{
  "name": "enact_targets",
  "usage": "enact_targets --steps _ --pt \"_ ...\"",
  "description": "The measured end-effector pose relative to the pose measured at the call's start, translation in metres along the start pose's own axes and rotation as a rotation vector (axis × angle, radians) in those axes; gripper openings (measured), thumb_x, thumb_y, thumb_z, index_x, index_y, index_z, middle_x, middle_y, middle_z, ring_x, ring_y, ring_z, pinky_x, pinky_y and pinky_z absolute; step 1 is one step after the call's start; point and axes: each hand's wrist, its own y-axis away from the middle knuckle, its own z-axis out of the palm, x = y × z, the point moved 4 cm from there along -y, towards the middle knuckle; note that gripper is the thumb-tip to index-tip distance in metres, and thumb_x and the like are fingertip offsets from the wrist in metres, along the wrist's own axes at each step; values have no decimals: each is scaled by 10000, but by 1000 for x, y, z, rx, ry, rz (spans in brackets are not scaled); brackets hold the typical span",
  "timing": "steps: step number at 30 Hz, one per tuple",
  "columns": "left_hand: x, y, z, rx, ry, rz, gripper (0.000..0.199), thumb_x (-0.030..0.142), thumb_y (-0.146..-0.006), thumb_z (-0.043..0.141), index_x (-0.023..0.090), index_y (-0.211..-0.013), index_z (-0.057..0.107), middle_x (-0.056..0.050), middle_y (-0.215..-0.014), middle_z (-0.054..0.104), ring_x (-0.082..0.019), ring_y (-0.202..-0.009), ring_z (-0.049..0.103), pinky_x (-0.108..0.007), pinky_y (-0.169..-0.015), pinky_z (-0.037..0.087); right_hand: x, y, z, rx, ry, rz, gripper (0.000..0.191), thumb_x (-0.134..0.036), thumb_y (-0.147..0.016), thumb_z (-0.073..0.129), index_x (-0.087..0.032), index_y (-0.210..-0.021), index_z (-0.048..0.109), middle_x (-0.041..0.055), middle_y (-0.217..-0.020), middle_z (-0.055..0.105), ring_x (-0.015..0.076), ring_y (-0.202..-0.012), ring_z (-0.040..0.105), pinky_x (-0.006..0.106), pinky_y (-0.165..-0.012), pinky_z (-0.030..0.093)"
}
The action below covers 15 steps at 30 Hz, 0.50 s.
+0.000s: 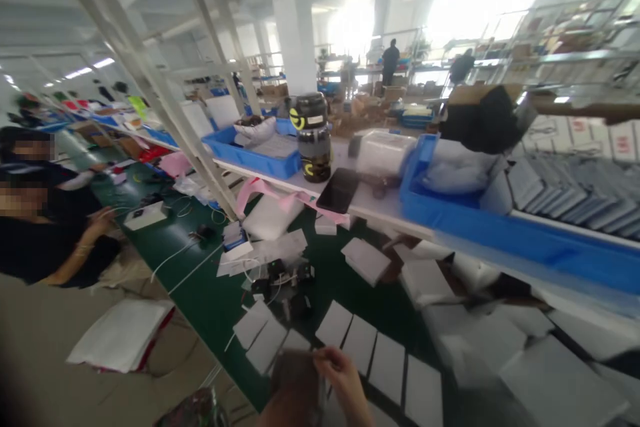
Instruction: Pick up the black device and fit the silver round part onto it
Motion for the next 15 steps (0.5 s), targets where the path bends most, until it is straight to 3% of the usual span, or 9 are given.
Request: enact_targets --steps 7,15 --pt "-1 7 9 95 -118 43 498 134 -944 426 231 -1423 527 -63 -1375 666 -195 -1254 622 -312 -1052 511 -4 3 3 11 -36 13 422 -610 -680 792 -197 -751 741 35 -732 677 217 -753 581 311 -689 455" --pt "-8 2 13 84 -17 67 420 157 -935 492 240 -1334 593 -61 -1301 703 -212 -1225 633 -312 -1035 533 -11 1 3 -23 -25 27 360 -537 -685 809 -190 -737 731 11 -681 641 182 -697 547 291 -669 404"
